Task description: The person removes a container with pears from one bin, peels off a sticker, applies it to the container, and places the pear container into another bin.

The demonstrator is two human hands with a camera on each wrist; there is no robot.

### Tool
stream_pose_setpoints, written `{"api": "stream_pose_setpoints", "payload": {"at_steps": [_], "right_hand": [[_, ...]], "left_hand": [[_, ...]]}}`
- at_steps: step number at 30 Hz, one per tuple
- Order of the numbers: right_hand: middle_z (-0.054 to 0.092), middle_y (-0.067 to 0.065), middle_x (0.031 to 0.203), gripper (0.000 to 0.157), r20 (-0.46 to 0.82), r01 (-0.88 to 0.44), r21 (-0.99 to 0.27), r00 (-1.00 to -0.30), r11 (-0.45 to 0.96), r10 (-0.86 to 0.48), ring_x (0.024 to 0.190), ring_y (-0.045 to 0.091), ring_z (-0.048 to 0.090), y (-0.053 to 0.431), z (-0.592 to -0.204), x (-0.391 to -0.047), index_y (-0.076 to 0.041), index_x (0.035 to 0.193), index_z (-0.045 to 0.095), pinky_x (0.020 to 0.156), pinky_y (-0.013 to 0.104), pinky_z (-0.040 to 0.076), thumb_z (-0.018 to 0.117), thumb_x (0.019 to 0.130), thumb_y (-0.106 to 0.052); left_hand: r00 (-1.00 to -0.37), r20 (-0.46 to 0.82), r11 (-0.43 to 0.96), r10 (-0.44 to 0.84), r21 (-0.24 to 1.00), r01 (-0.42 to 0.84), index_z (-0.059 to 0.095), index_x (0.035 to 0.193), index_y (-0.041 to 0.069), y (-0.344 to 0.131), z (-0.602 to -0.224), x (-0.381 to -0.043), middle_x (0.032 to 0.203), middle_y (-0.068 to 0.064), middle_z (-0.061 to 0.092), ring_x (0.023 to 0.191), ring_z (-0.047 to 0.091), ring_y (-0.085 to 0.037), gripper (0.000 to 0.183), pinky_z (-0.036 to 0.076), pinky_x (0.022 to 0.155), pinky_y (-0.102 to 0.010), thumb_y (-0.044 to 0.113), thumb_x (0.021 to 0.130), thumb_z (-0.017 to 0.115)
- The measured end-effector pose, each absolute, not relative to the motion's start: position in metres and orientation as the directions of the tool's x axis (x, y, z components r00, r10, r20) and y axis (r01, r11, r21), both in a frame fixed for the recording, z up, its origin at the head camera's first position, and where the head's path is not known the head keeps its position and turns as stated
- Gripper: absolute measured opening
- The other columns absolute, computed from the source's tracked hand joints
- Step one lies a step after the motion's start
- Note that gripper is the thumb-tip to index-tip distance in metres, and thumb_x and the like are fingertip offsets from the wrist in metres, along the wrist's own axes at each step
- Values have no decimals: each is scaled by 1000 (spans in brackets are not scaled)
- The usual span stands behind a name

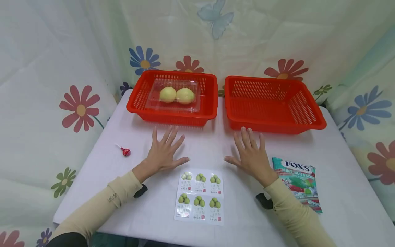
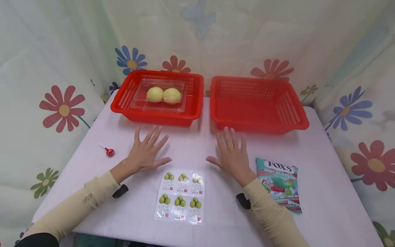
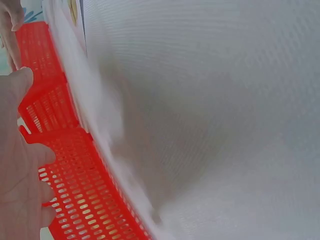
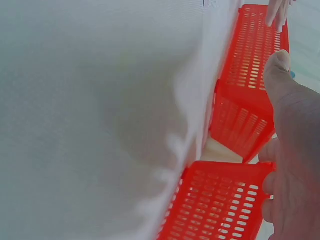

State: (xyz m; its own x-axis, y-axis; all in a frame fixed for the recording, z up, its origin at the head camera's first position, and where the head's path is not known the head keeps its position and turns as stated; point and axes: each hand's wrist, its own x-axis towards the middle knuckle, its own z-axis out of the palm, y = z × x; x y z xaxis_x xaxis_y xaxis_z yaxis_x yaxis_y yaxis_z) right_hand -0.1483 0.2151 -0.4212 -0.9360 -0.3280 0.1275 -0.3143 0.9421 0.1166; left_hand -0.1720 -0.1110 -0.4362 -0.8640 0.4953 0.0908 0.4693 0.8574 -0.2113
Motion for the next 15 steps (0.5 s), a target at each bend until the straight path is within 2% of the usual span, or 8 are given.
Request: {"api": "stream_pose_setpoints", "payload": {"at_steps": [5, 15], "right_hand": [[13, 23, 160, 100, 124, -335, 139, -928, 932, -353, 147, 41, 7, 208, -419, -154, -6, 152, 28, 116, 62, -6, 63, 78, -65], [11, 23, 160, 99, 54, -326, 78, -942, 942, -331, 146, 43, 7, 202, -413, -156, -7, 153, 25, 116, 64, -2, 61, 80, -65]], "left_hand": [[-872, 67, 860, 485, -217, 462, 26, 153, 26, -114, -431, -173, 162, -10, 14, 150, 9, -33, 88, 1, 110, -73, 77, 83, 39], [-879, 53, 873, 473, -162, 460, 26, 154, 26, -114, -429, -174, 163, -10, 13, 150, 5, -32, 87, 0, 109, -74, 76, 84, 38]]}}
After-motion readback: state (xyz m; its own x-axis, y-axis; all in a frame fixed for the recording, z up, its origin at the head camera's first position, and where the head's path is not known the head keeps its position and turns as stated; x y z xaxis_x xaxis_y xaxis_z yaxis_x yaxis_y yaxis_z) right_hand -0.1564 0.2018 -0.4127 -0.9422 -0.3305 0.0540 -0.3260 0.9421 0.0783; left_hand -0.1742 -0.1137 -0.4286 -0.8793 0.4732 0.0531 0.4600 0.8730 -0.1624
